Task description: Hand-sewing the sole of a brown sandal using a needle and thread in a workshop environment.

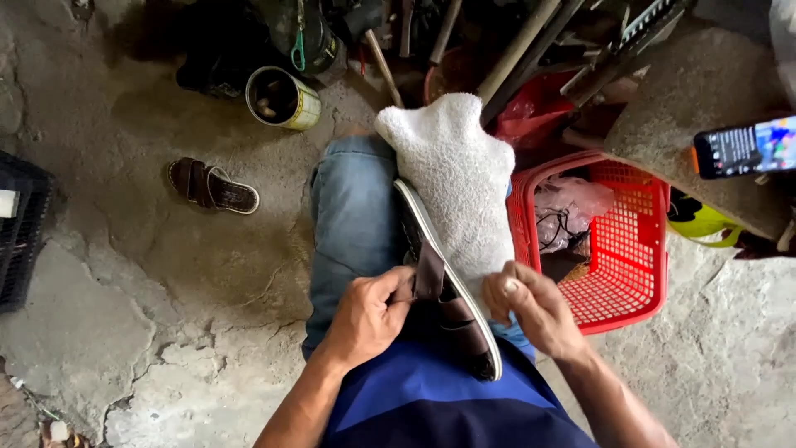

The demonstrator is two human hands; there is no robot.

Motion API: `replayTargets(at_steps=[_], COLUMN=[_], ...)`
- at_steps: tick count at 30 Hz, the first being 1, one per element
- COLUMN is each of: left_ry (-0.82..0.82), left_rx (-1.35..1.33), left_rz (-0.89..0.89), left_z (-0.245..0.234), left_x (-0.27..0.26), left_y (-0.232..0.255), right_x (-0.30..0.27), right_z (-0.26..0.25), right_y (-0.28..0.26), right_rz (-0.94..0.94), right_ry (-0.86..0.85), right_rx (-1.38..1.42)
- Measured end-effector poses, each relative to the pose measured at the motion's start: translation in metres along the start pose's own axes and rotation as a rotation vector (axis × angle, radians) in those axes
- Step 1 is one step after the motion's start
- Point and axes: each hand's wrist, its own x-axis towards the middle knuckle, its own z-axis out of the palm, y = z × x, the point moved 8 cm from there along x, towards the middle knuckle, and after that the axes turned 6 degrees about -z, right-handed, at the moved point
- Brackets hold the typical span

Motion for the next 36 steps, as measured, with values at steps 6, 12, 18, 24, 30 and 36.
replayTargets(at_steps=[6, 12, 18, 24, 30, 36], left_ry=[0.135, 0.334, 0.334, 0.357, 0.384, 0.403], left_rx=[0.185, -0.174, -0.252, -0.307, -0.301, -0.306], left_rz=[0.023, -0.077, -0.115, -0.140, -0.163, -0.147], left_z=[-0.019, -0.053, -0.038, -0.039, -0.041, -0.042], left_x=[-0.005, -0.016, -0.032, -0.035, -0.033, -0.033], left_y=[-0.006, -0.037, -0.055, -0.064, -0.066, -0.069], right_x=[0.001, 0.009, -0.026, -0.020, -0.011, -0.016], right_z=[-0.053, -0.113, -0.269, -0.295, -0.285, -0.298], right_y=[-0.061, -0.198, -0.194, -0.191, -0.195, -0.198], right_rz=[0.240, -0.561, -0.161, 0.190, 0.145, -0.057], right_ry=[0.273, 0.353, 0.472, 0.574, 0.606, 0.588], right_rx=[-0.735, -2.062, -1.997, -2.400, -2.288, -2.270])
